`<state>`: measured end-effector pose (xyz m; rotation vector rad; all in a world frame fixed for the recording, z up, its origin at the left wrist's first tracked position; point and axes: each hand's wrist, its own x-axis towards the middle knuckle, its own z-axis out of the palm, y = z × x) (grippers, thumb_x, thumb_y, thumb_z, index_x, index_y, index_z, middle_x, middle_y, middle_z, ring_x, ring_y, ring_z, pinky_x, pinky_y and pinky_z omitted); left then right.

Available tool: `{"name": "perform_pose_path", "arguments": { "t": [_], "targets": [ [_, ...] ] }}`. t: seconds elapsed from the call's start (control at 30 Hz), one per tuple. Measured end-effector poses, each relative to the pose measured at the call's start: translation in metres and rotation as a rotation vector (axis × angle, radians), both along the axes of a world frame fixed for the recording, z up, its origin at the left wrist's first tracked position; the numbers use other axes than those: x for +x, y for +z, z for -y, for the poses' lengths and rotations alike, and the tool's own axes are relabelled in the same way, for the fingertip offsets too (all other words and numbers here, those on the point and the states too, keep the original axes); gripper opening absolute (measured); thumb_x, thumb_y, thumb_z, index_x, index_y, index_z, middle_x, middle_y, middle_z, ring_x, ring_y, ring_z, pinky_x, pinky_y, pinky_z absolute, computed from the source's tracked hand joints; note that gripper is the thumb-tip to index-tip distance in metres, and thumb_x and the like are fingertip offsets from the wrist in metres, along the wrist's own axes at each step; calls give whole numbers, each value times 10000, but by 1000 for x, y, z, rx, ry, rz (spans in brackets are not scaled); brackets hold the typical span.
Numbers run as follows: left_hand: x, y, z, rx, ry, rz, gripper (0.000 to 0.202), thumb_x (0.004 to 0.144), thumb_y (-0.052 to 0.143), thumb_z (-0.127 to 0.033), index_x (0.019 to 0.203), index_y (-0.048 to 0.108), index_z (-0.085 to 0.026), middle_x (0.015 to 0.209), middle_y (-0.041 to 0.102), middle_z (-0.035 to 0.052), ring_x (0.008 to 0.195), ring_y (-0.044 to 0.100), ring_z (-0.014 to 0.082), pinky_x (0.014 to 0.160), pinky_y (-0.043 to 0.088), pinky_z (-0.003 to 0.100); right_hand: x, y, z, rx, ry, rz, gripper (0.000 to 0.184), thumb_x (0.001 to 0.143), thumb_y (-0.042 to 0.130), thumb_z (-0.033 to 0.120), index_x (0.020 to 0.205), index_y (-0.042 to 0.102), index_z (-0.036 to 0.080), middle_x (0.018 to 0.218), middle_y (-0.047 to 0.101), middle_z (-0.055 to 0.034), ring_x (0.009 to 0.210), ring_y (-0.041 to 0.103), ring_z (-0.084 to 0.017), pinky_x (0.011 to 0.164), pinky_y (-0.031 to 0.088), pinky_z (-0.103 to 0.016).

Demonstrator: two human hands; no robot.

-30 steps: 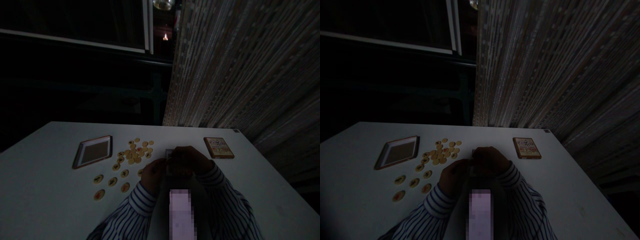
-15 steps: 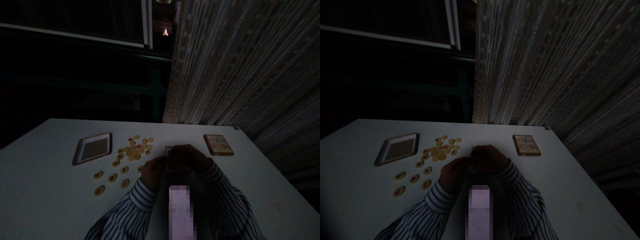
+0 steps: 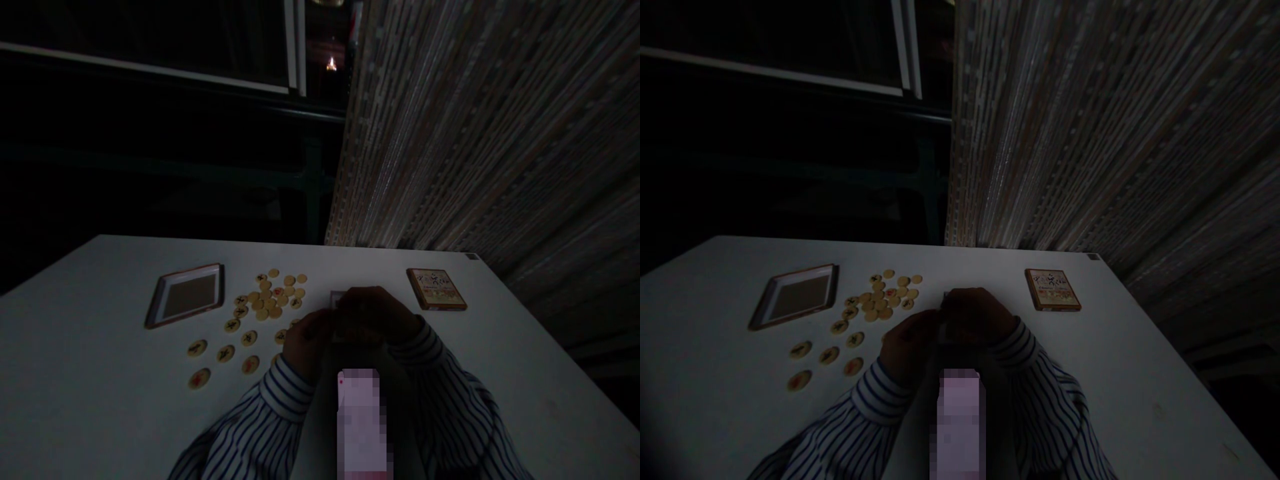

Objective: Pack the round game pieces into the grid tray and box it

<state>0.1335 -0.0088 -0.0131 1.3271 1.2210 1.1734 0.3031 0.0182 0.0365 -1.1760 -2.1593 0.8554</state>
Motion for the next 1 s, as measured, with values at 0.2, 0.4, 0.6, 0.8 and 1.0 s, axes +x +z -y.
{"name": "perform_pose_path", "arguments": {
  "t": [0.2,0.4,0.6,0.8,1.0],
  "targets": [
    [1,-2,0,-44,10,40,224,682,590,-301,855,666,-180,842,712,62,789,666,190,710,556,276,-1,-2,1,1,-4,-9,102,781,552,200,851,624,184,828,678,-23,759,618,-145,695,471,-266],
    [-1,-3,-2,-43,14,25,232,681,585,-305,853,669,-175,848,711,66,786,665,190,715,556,280,0,-4,2,5,12,-26,103,775,571,229,850,617,174,821,670,-29,751,612,-142,682,472,-256],
    [-3,-3,-2,-26,16,1,235,716,561,-305,862,682,-165,852,712,63,797,662,183,734,547,274,-1,-2,3,0,-13,33,111,783,564,241,865,615,186,828,670,-22,761,612,-142,682,468,-257],
    [-4,-5,-2,-16,-15,-28,244,727,549,-288,892,688,-173,880,711,50,836,657,181,762,537,269,-3,2,4,3,-28,35,120,784,564,247,863,627,182,828,677,-25,758,613,-144,689,465,-259],
    [-5,-5,-2,-6,-23,-60,239,732,544,-293,878,695,-179,866,714,43,816,661,179,744,541,257,-5,4,5,-47,-1,-15,149,805,542,280,862,635,178,836,680,-29,777,619,-146,705,467,-261]
  ]
}}
